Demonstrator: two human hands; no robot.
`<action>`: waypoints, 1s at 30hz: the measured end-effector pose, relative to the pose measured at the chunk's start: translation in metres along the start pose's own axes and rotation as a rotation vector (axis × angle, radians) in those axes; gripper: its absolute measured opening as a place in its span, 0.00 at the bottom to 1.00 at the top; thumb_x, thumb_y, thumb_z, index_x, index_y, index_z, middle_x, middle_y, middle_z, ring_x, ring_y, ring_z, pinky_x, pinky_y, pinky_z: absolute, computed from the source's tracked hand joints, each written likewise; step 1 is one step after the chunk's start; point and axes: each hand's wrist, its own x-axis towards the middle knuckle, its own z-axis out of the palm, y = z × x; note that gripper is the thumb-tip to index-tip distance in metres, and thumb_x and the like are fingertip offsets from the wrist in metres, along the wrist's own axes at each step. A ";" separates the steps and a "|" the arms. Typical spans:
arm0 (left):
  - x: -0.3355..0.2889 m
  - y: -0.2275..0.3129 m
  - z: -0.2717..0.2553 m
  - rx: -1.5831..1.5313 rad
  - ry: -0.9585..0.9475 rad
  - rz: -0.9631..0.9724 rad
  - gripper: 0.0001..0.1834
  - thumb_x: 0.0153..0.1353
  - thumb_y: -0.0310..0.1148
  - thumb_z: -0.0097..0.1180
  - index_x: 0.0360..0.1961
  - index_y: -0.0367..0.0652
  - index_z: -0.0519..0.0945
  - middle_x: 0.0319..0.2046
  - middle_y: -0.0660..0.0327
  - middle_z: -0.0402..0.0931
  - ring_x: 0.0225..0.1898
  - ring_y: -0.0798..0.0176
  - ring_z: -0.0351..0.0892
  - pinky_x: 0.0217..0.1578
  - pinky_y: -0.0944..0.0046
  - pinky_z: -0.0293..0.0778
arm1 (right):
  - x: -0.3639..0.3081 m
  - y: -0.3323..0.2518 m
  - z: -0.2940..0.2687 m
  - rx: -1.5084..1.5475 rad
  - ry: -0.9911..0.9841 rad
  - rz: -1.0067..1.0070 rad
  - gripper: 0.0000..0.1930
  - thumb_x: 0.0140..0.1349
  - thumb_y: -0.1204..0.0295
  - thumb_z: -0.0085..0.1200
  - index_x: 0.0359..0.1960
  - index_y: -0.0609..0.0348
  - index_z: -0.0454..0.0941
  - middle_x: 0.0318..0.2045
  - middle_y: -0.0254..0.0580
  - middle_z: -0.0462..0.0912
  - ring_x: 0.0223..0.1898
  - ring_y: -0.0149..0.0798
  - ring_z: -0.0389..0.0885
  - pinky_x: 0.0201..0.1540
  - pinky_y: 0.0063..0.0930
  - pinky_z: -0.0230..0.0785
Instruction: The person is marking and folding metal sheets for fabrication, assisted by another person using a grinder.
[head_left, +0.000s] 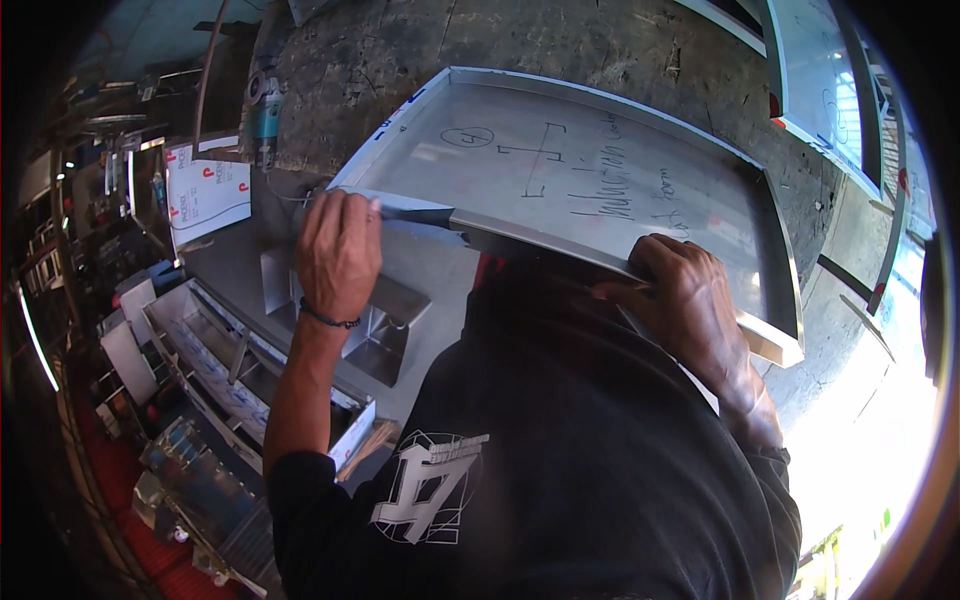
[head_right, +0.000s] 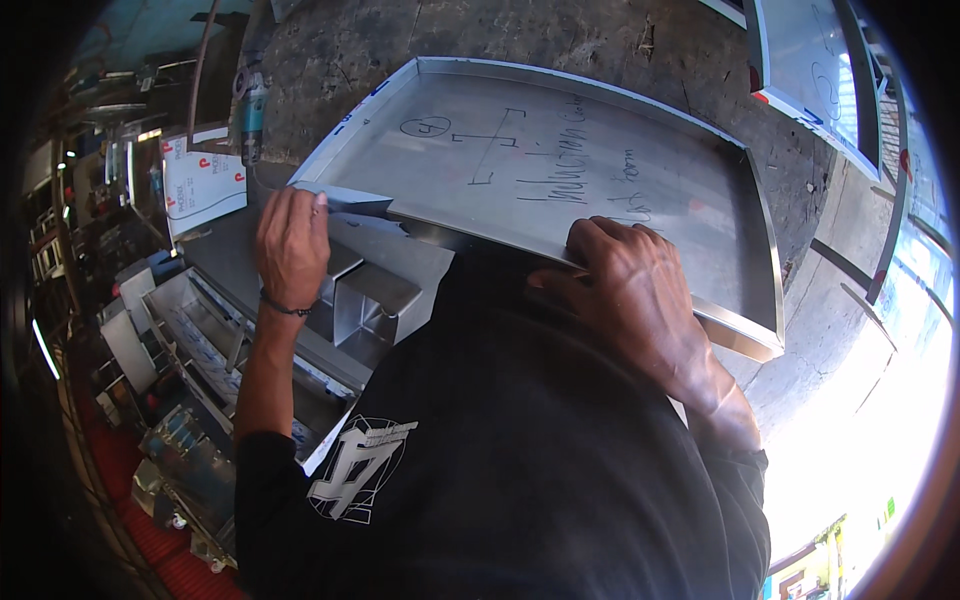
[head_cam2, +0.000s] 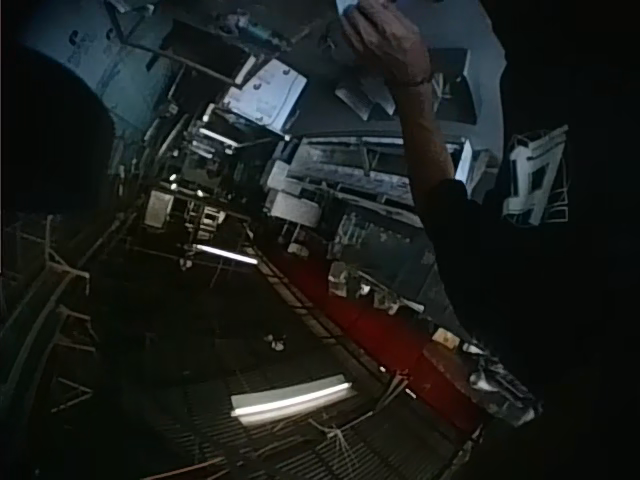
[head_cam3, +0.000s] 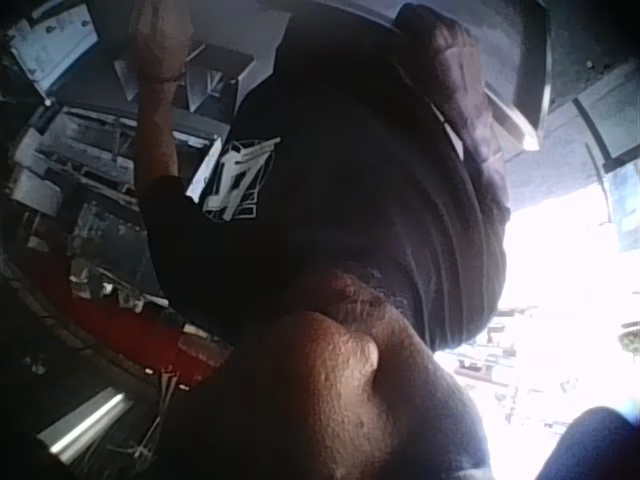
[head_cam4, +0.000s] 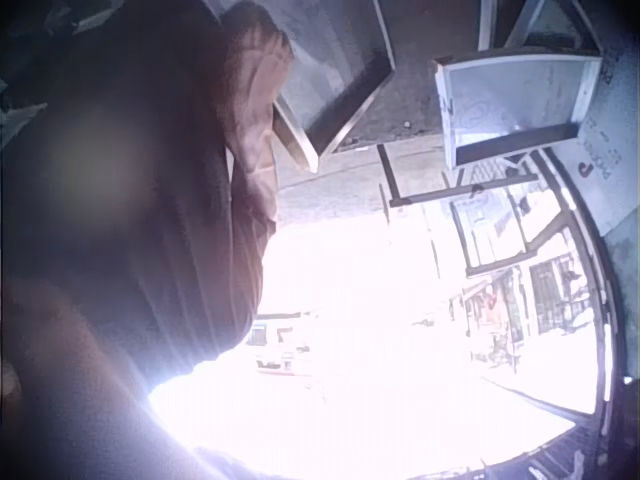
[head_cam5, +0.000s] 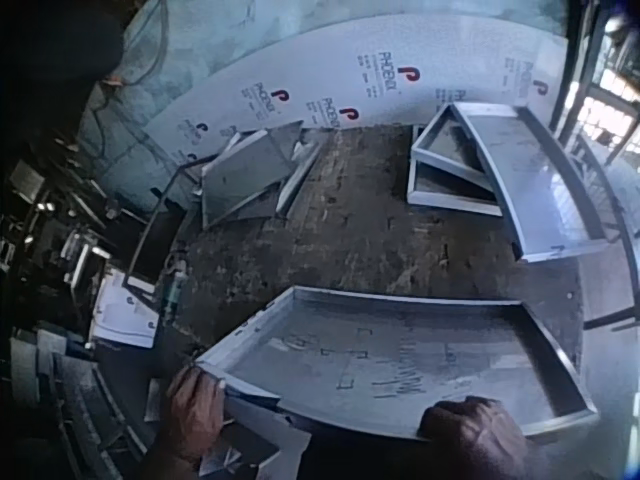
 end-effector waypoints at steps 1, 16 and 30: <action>-0.002 -0.013 0.002 0.059 0.056 -0.021 0.09 0.71 0.28 0.58 0.34 0.35 0.74 0.29 0.48 0.70 0.30 0.47 0.74 0.34 0.50 0.70 | 0.000 0.000 -0.004 -0.009 0.004 -0.002 0.21 0.57 0.58 0.73 0.28 0.63 0.78 0.28 0.48 0.83 0.32 0.54 0.85 0.39 0.46 0.75; 0.008 0.050 -0.006 -0.644 0.126 -0.373 0.11 0.70 0.26 0.62 0.49 0.37 0.76 0.28 0.51 0.80 0.28 0.51 0.84 0.32 0.57 0.77 | 0.018 -0.012 -0.040 -0.022 -0.011 0.139 0.22 0.51 0.60 0.80 0.25 0.67 0.81 0.22 0.49 0.82 0.22 0.42 0.80 0.29 0.41 0.69; 0.023 0.096 0.003 -0.360 0.146 -0.527 0.07 0.71 0.26 0.59 0.44 0.34 0.75 0.35 0.46 0.82 0.41 0.42 0.85 0.40 0.49 0.77 | 0.020 -0.011 -0.042 -0.006 0.013 0.139 0.23 0.51 0.59 0.79 0.24 0.67 0.81 0.21 0.50 0.81 0.21 0.44 0.79 0.29 0.40 0.69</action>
